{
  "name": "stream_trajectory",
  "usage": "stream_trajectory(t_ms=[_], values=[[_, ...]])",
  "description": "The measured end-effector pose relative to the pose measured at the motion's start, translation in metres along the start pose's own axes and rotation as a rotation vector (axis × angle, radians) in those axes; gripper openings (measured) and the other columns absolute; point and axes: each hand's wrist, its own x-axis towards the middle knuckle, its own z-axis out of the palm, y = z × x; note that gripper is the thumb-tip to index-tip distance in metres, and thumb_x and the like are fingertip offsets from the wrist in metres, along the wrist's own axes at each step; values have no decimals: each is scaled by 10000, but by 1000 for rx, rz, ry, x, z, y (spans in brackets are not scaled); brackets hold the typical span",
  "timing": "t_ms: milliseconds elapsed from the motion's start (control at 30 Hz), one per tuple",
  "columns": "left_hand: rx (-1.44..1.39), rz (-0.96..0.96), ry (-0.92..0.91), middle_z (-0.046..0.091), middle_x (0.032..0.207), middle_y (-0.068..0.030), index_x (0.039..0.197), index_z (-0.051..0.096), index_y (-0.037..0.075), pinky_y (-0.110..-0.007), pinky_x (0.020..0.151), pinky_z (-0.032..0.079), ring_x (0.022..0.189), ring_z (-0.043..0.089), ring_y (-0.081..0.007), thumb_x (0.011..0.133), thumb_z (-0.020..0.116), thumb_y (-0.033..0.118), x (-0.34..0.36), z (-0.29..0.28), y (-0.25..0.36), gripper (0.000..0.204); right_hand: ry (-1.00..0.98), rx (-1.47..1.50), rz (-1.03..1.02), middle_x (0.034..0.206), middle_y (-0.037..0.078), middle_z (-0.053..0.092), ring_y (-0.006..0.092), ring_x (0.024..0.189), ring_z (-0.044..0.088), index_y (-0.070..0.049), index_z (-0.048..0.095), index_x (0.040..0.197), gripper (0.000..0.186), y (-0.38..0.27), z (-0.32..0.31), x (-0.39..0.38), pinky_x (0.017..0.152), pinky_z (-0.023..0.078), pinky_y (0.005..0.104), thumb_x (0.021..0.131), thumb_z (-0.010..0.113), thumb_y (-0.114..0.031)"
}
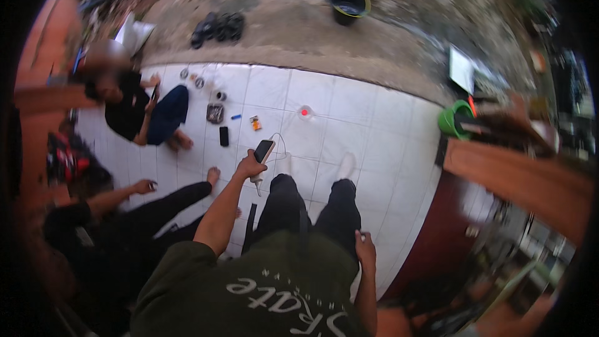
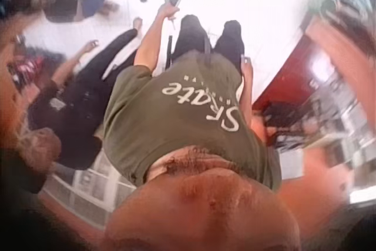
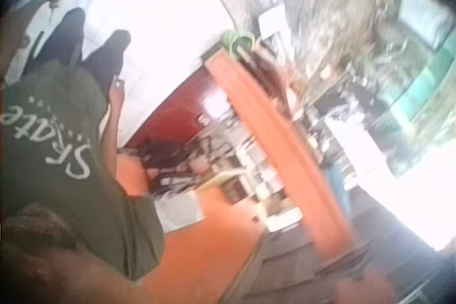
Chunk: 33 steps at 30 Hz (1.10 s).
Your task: The person prepares white paint for application by manipulating a paint tray and roller. They lift the tray's inner insert, wipe the paint from the insert into the main tray using their hand, and then roll the paint roller in the tray to saturate it with paint.
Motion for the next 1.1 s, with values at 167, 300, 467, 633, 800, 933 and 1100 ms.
stream_trajectory(t_ms=[167, 300, 467, 633, 800, 933, 1100], values=[[-197, -370, 158, 651, 1153, -289, 1315, 346, -10, -458, 939, 527, 1069, 658, -420, 636, 741, 368, 81, 122, -88, 872, -6, -355, -43, 1377, 350, 449, 512, 1218, 524, -105, 280, 1522, 941, -64, -40, 36, 999, 449, 530, 846, 634, -655], [-299, -669, 276, 631, 1176, -284, 1344, 323, 4, -485, 950, 519, 1089, 637, -437, 641, 741, 371, 187, 237, -182, 896, 113, -613, -44, 1334, 306, 482, 478, 1200, 534, -126, 237, 1556, 988, -63, 6, 87, 995, 453, 538, 805, 720, -549], [-411, -829, 393, 595, 1217, -281, 1351, 297, 13, -505, 980, 496, 1118, 612, -448, 692, 698, 372, 331, 357, -283, 851, 295, -600, 51, 1456, 227, 455, 439, 1292, 490, -137, 231, 1563, 937, -79, 18, 132, 1040, 437, 505, 813, 757, -334], [-594, -874, 585, 615, 1160, -294, 1357, 277, 11, -514, 940, 523, 1024, 649, -454, 706, 753, 337, 405, 445, -318, 870, 504, -734, 14, 1397, 255, 485, 454, 1249, 512, -130, 248, 1557, 929, -80, 44, 156, 1026, 447, 508, 790, 744, -304], [-884, -918, 539, 430, 1361, -345, 1502, 105, 1, -497, 1011, 486, 1199, 548, -416, 649, 853, 348, 417, 483, -314, 1187, 537, -653, -5, 1403, 249, 471, 445, 1252, 512, -170, 273, 1553, 920, -73, 36, 155, 1011, 461, 512, 779, 749, -314], [-1133, -799, 214, 339, 1515, -219, 1537, -28, 98, -741, 1001, 298, 1340, 387, -422, 643, 845, 529, 380, 459, -333, 1322, 485, -557, -36, 1352, 239, 502, 432, 1205, 544, -166, 299, 1543, 880, -61, 24, 133, 973, 486, 509, 809, 745, -361], [-30, -245, 126, 567, 1291, -270, 1369, 477, -43, -522, 1044, 413, 1223, 498, -455, 717, 787, 616, 231, 382, -246, 978, 382, -441, -51, 1209, 235, 579, 447, 1091, 596, -150, 343, 1519, 806, -41, -12, 106, 887, 516, 534, 864, 677, -482]])
